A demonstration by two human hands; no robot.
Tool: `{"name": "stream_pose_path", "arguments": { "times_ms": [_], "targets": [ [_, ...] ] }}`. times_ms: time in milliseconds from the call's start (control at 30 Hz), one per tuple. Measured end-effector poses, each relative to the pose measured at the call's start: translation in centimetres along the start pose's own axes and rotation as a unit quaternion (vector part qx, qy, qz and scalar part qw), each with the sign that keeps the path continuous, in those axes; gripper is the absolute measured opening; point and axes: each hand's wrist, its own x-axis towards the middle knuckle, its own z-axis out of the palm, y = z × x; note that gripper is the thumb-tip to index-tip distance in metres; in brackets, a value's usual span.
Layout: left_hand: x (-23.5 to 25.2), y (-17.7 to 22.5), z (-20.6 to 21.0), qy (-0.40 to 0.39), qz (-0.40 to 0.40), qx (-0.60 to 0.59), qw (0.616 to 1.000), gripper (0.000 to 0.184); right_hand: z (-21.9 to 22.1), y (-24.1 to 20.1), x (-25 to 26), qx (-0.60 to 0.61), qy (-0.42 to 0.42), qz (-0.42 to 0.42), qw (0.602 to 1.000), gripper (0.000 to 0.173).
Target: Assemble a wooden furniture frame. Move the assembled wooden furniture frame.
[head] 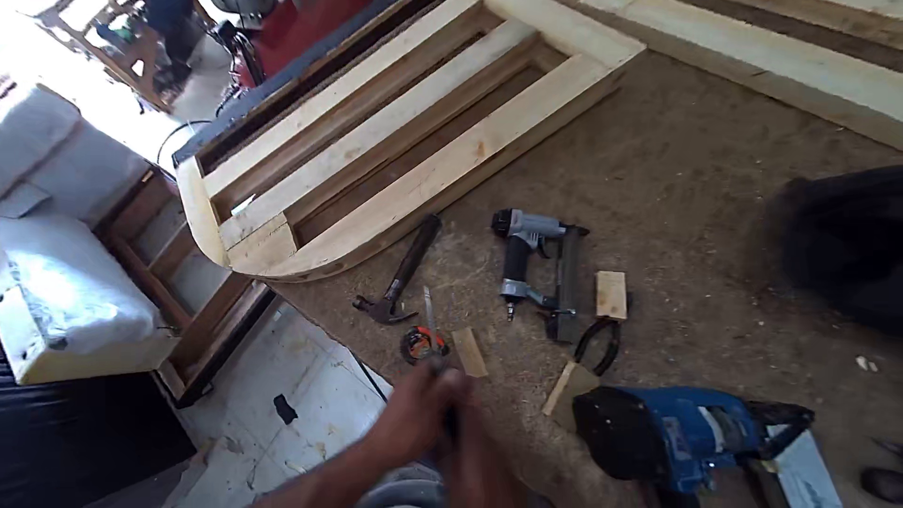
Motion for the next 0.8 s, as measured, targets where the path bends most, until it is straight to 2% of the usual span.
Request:
{"name": "stream_pose_path", "arguments": {
  "times_ms": [67,133,233,367,467,633,800],
  "targets": [
    [-0.3,-1.3,-6.4,0.035,-0.094,0.015,0.995,0.035,3.3,-1.5,2.3,-0.042,-0.110,0.008,0.993,0.056],
    [-0.3,-2.8,-10.9,0.039,-0.170,0.015,0.985,0.031,5.4,-2.4,4.8,-0.040,-0.195,0.017,0.980,0.054],
    [0.9,-4.1,-15.5,0.069,-0.195,0.119,0.971,0.031,6.1,-2.0,6.9,-0.105,-0.252,0.061,0.960,0.049],
    [2.6,-4.8,-19.4,0.092,-0.160,0.230,0.956,0.051,4.5,0.4,6.4,-0.120,-0.192,0.089,0.970,0.047],
    [3.4,-5.2,-20.4,0.116,-0.129,0.291,0.941,0.045,2.1,2.9,4.5,-0.110,-0.146,0.118,0.976,0.047],
    [3.2,-6.6,-19.7,0.164,-0.105,0.309,0.931,0.041,-1.0,6.9,0.8,-0.120,-0.075,0.152,0.978,0.047],
    [3.3,-7.6,-19.6,0.209,-0.087,0.296,0.928,0.040,-2.7,7.7,-2.1,-0.097,-0.019,0.158,0.983,0.044]
  ]
}}
